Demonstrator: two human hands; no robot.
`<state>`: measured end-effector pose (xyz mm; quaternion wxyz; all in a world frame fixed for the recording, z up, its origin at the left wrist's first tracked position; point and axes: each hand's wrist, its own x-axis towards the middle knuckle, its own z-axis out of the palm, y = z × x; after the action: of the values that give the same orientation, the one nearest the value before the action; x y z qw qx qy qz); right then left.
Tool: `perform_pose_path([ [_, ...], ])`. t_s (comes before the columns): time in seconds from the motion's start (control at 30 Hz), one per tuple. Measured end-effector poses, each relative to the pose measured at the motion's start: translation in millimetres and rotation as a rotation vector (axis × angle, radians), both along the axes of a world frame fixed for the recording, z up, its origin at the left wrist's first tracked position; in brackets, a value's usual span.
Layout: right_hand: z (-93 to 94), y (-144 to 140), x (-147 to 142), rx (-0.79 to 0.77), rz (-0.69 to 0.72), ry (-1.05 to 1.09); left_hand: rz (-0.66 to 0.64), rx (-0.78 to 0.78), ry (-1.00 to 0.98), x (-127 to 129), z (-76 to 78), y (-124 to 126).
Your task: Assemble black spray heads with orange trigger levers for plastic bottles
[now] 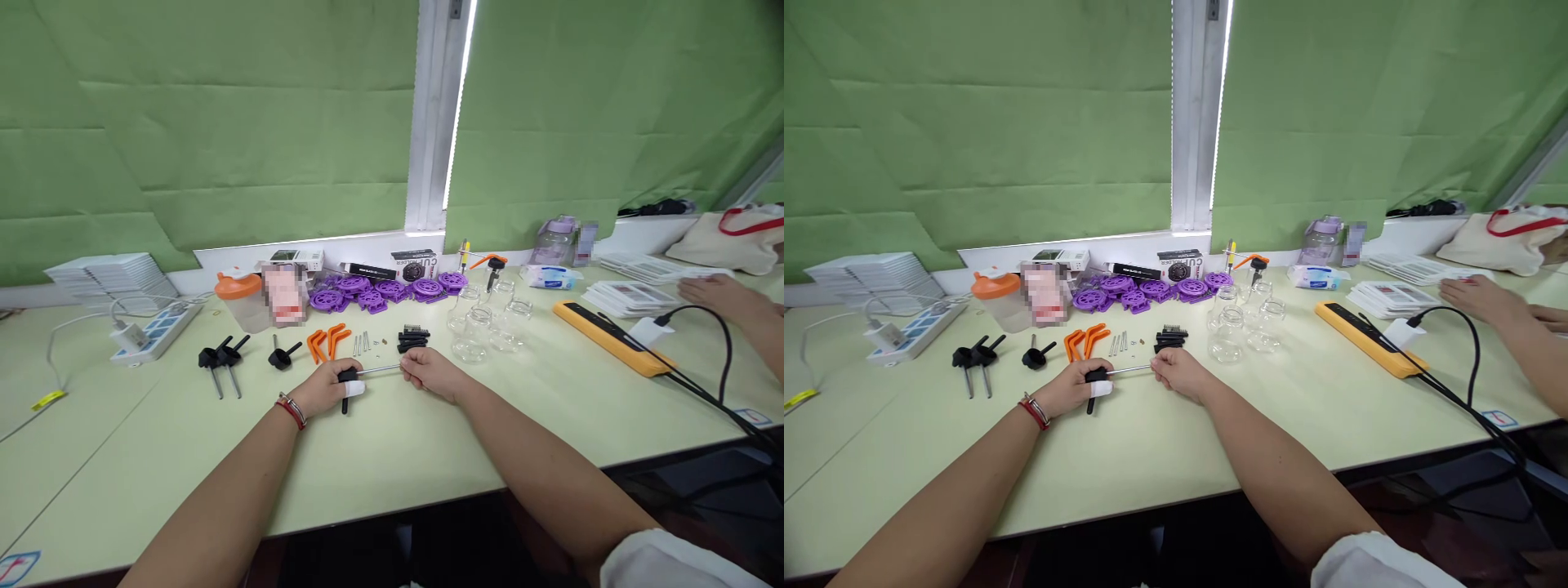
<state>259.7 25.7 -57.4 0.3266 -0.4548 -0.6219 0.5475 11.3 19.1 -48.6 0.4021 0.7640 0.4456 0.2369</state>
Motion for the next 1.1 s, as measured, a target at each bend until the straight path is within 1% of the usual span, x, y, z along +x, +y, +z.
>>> perform_pose_path([
  [0.27,-6.4,3,1,0.029,0.021,0.035,0.000,-0.007,-0.013,0,-0.4,0],
  [0.5,4.7,-3,-2,0.017,0.013,-0.042,0.004,-0.010,-0.019,0,0.1,-1],
  [0.6,6.5,-4,-2,0.022,0.005,-0.063,-0.003,-0.023,-0.024,0,2.0,-1],
  [0.7,3.1,-2,-1,0.019,0.013,-0.049,-0.005,-0.036,-0.030,0,3.0,-2],
  [0.83,-2.8,1,0,0.029,0.022,0.034,0.006,-0.023,-0.035,1,2.6,-2],
  [0.97,-4.2,2,-1,0.055,0.033,0.014,0.007,-0.028,-0.046,1,2.3,-3],
  [1.1,-3.2,1,-3,0.045,0.022,0.020,0.006,-0.020,-0.059,1,1.1,-2],
])
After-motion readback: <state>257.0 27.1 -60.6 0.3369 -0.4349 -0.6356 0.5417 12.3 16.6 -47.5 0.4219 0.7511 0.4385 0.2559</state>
